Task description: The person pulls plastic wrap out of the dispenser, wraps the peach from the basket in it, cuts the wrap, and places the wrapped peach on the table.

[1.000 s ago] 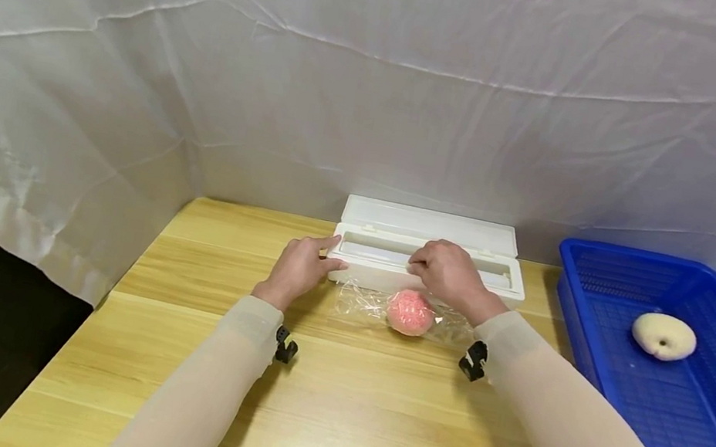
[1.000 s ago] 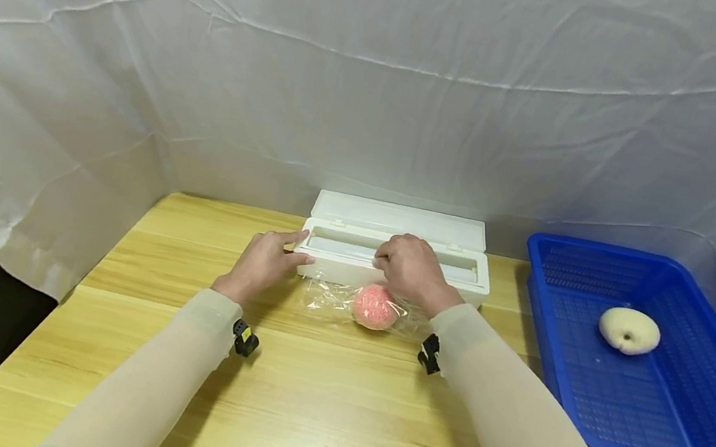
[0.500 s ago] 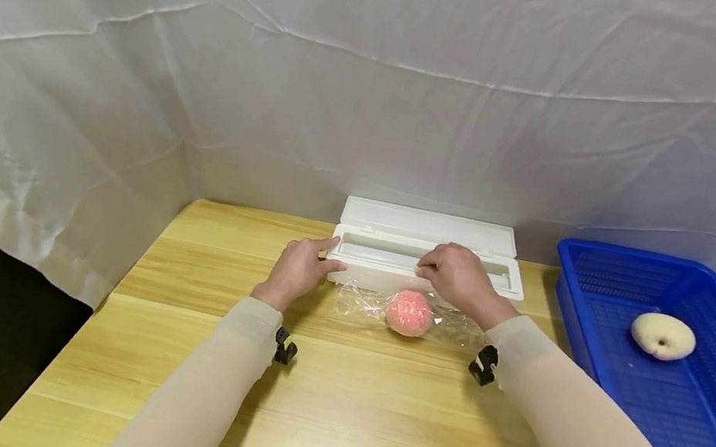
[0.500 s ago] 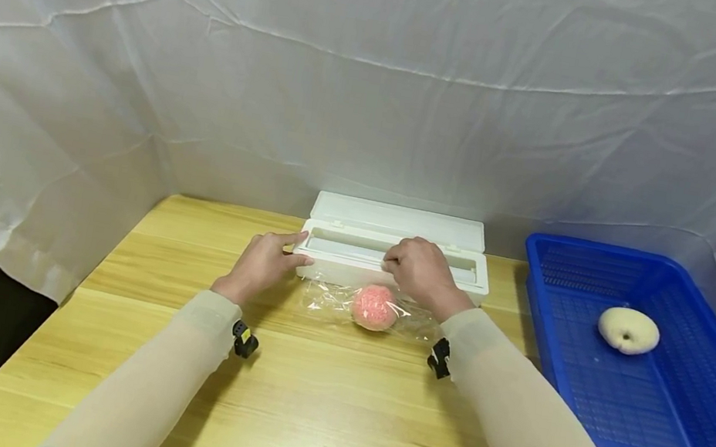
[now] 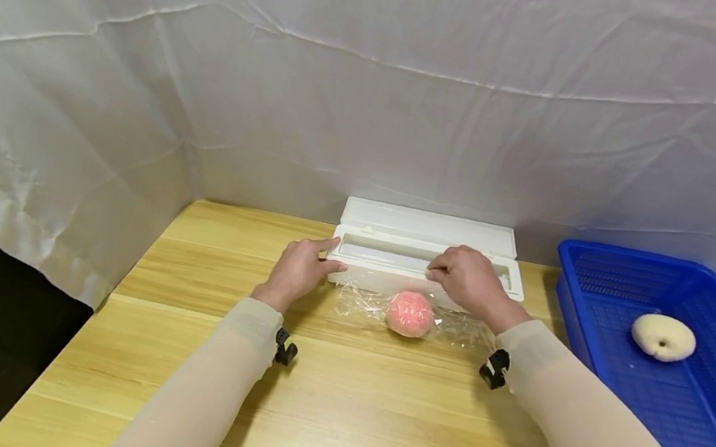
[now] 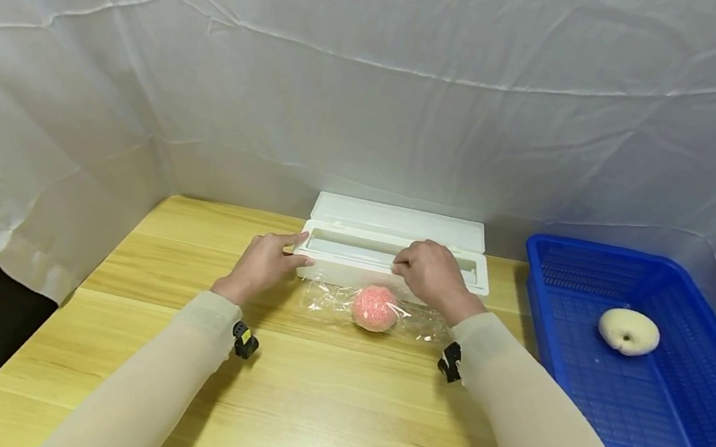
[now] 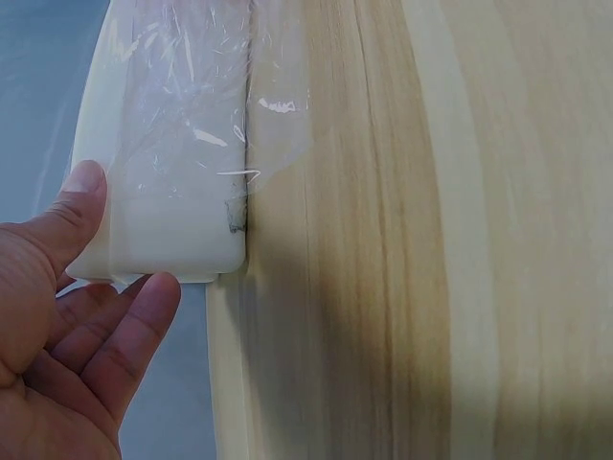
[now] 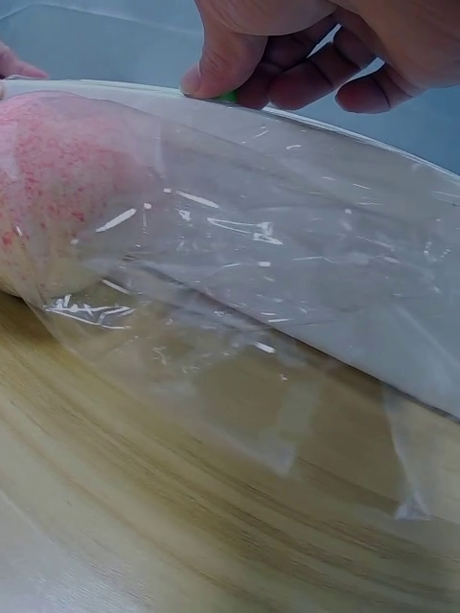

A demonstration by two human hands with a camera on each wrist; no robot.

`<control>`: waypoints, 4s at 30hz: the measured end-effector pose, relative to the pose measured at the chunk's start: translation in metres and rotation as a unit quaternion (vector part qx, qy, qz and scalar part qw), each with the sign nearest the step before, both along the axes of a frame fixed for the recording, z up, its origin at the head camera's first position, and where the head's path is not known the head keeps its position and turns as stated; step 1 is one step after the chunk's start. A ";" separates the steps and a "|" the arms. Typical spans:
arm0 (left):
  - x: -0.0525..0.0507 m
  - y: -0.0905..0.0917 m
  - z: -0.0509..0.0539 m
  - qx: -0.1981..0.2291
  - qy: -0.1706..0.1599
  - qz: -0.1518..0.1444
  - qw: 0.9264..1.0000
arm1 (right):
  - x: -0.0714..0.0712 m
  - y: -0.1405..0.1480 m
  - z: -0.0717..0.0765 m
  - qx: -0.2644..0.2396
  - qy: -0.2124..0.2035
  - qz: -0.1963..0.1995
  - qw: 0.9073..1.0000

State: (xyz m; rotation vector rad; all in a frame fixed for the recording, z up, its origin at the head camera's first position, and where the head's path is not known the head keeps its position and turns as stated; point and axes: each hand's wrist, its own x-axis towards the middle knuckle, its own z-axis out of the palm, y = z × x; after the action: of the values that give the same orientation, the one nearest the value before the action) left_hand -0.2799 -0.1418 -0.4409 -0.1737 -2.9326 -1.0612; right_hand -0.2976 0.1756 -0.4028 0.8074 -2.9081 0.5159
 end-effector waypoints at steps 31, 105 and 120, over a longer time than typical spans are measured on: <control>0.002 0.001 -0.002 0.007 -0.006 0.005 1.000 | 0.000 0.053 0.008 0.005 -0.033 -0.011 0.999; 0.004 0.004 0.012 0.091 -0.068 0.009 0.994 | 0.064 0.028 -0.015 0.033 0.174 0.052 0.983; 0.007 -0.010 0.012 0.136 -0.093 -0.041 0.985 | 0.071 -0.013 -0.066 0.066 0.183 0.063 0.979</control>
State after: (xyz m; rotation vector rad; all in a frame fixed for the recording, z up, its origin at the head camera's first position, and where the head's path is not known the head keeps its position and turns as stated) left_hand -0.2731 -0.1513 -0.4287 -0.2003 -2.9155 -1.5558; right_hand -0.2270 0.1623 -0.4683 0.9885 -2.5833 0.1604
